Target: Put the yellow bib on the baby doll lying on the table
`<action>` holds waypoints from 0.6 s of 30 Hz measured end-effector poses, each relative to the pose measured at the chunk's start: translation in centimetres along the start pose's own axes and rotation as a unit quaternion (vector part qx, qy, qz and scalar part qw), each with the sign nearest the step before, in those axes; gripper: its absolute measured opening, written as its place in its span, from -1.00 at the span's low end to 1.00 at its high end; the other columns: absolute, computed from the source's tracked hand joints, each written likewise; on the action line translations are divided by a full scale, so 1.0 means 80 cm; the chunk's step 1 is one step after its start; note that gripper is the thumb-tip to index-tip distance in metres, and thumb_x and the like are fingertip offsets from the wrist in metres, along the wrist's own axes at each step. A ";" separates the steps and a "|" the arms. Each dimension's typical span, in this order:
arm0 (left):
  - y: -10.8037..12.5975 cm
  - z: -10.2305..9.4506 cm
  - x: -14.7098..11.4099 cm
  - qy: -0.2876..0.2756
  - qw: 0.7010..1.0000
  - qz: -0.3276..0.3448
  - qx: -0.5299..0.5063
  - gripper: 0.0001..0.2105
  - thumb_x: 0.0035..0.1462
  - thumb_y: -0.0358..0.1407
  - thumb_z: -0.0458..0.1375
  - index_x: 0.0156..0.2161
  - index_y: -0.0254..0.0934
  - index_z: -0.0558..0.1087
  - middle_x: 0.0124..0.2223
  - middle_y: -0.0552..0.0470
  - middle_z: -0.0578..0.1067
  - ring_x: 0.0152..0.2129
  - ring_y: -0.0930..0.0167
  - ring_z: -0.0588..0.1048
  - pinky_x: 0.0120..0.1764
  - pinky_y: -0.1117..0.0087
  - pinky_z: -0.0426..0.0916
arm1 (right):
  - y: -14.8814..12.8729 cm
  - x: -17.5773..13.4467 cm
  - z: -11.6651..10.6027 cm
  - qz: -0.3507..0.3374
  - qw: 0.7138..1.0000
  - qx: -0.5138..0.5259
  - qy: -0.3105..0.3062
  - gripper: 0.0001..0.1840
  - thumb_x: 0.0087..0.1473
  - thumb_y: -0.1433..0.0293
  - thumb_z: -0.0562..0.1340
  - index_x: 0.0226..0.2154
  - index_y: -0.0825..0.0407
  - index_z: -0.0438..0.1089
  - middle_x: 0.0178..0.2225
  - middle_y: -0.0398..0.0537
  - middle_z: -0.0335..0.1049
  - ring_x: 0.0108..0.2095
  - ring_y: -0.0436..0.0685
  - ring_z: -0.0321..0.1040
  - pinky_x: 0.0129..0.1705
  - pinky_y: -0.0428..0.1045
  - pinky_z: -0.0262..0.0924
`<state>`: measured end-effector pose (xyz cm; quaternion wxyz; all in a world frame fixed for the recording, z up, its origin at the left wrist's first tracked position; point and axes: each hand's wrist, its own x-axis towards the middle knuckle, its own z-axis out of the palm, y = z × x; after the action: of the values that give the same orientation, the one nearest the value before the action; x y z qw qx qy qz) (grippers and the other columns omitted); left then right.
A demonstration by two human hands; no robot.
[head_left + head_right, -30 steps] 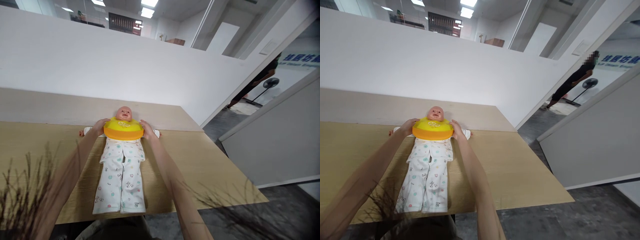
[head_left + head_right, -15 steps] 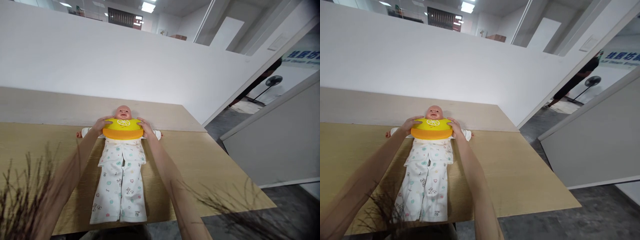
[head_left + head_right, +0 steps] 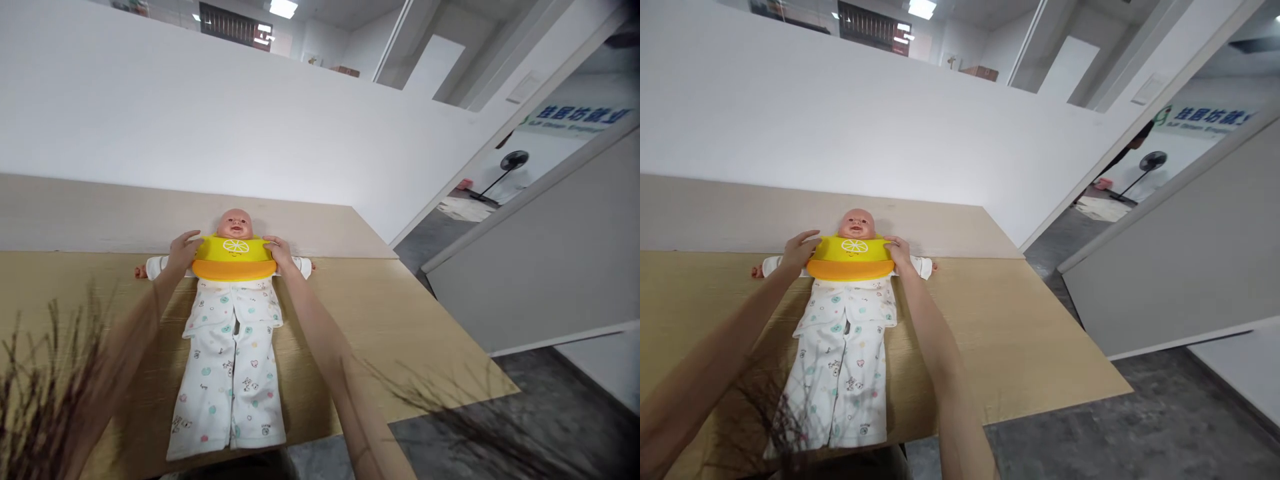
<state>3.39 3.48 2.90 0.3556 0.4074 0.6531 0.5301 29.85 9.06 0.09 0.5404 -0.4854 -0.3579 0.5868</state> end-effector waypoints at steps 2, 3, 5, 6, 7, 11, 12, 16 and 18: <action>-0.008 -0.013 -0.018 0.021 0.998 0.048 0.031 -0.60 0.21 -0.24 0.32 0.15 -0.23 0.61 0.05 -0.09 0.68 -0.05 0.26 0.65 -0.06 0.32 0.57 | 0.002 -0.001 -0.001 0.004 1.000 0.001 -0.002 -0.69 -0.11 0.56 0.27 -0.25 0.00 0.53 -0.49 -0.24 0.56 -0.47 0.05 0.49 -0.32 -0.07 0.40; -0.012 -0.020 -0.029 0.018 0.995 0.090 0.048 -0.60 0.22 -0.20 0.31 0.14 -0.19 0.62 0.17 -0.11 0.64 0.05 0.22 0.63 0.01 0.28 0.59 | 0.003 0.000 -0.002 0.006 1.000 0.000 0.000 -0.70 -0.10 0.56 0.27 -0.26 0.00 0.53 -0.49 -0.23 0.56 -0.46 0.05 0.49 -0.32 -0.07 0.40; -0.022 -0.030 -0.050 -0.007 0.982 0.165 0.090 -0.63 0.17 -0.17 0.34 0.08 -0.14 0.63 0.31 -0.10 0.54 0.23 0.15 0.55 0.20 0.18 0.56 | 0.004 0.001 -0.002 0.003 1.000 -0.001 0.009 -0.72 -0.09 0.56 0.27 -0.28 0.00 0.53 -0.48 -0.23 0.56 -0.44 0.04 0.49 -0.31 -0.07 0.40; -0.027 -0.032 -0.059 -0.023 0.975 0.193 0.109 -0.65 0.14 -0.17 0.36 0.04 -0.12 0.64 0.35 -0.09 0.51 0.29 0.11 0.51 0.28 0.12 0.52 | 0.005 0.002 -0.003 0.002 1.000 -0.002 0.013 -0.73 -0.09 0.56 0.27 -0.29 0.00 0.53 -0.48 -0.23 0.56 -0.44 0.04 0.49 -0.31 -0.08 0.39; -0.032 -0.033 -0.067 -0.037 0.968 0.216 0.124 -0.68 0.12 -0.18 0.38 0.00 -0.10 0.65 0.37 -0.08 0.48 0.34 0.08 0.47 0.33 0.06 0.49 | 0.006 0.003 -0.003 -0.001 1.000 -0.003 0.013 -0.75 -0.09 0.56 0.28 -0.30 0.00 0.53 -0.47 -0.23 0.56 -0.43 0.03 0.48 -0.31 -0.08 0.38; -0.045 -0.024 -0.087 -0.032 0.951 0.266 0.154 -0.83 0.17 -0.16 0.36 -0.13 -0.07 0.66 0.34 -0.09 0.48 0.35 -0.02 0.45 0.38 -0.08 0.45 | 0.010 0.008 -0.004 -0.014 1.000 -0.010 0.024 -0.83 -0.06 0.52 0.30 -0.35 0.00 0.52 -0.47 -0.25 0.52 -0.40 0.02 0.44 -0.29 -0.10 0.36; -0.047 -0.020 -0.089 -0.023 0.949 0.267 0.163 -0.86 0.20 -0.16 0.33 -0.14 -0.07 0.66 0.32 -0.09 0.49 0.33 -0.01 0.47 0.40 -0.08 0.43 | 0.011 0.008 -0.005 -0.022 0.999 -0.009 0.036 -0.86 -0.05 0.50 0.30 -0.36 0.00 0.51 -0.47 -0.25 0.50 -0.39 0.02 0.43 -0.27 -0.10 0.35; -0.052 -0.014 -0.094 -0.008 0.946 0.264 0.187 -0.86 0.29 -0.18 0.25 -0.13 -0.09 0.64 0.30 -0.12 0.49 0.29 0.04 0.50 0.43 -0.03 0.39 | 0.013 -0.005 -0.020 -0.086 0.993 -0.017 0.074 -0.95 0.09 0.38 0.31 -0.34 -0.02 0.52 -0.37 -0.18 0.52 -0.27 0.06 0.47 -0.16 -0.07 0.38; -0.054 -0.016 -0.096 -0.018 0.945 0.267 0.190 -0.84 0.33 -0.18 0.23 -0.08 -0.12 0.62 0.33 -0.16 0.48 0.30 0.05 0.48 0.44 -0.03 0.36 | 0.016 -0.023 -0.038 -0.149 0.983 -0.063 0.081 -0.90 0.14 0.32 0.31 -0.28 -0.03 0.54 -0.23 -0.12 0.58 -0.16 0.08 0.49 -0.05 -0.04 0.40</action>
<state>4.78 -4.44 -0.85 0.1286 0.6364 0.6025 0.4642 32.27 6.72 -1.63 0.6176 -0.5051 -0.4177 0.4347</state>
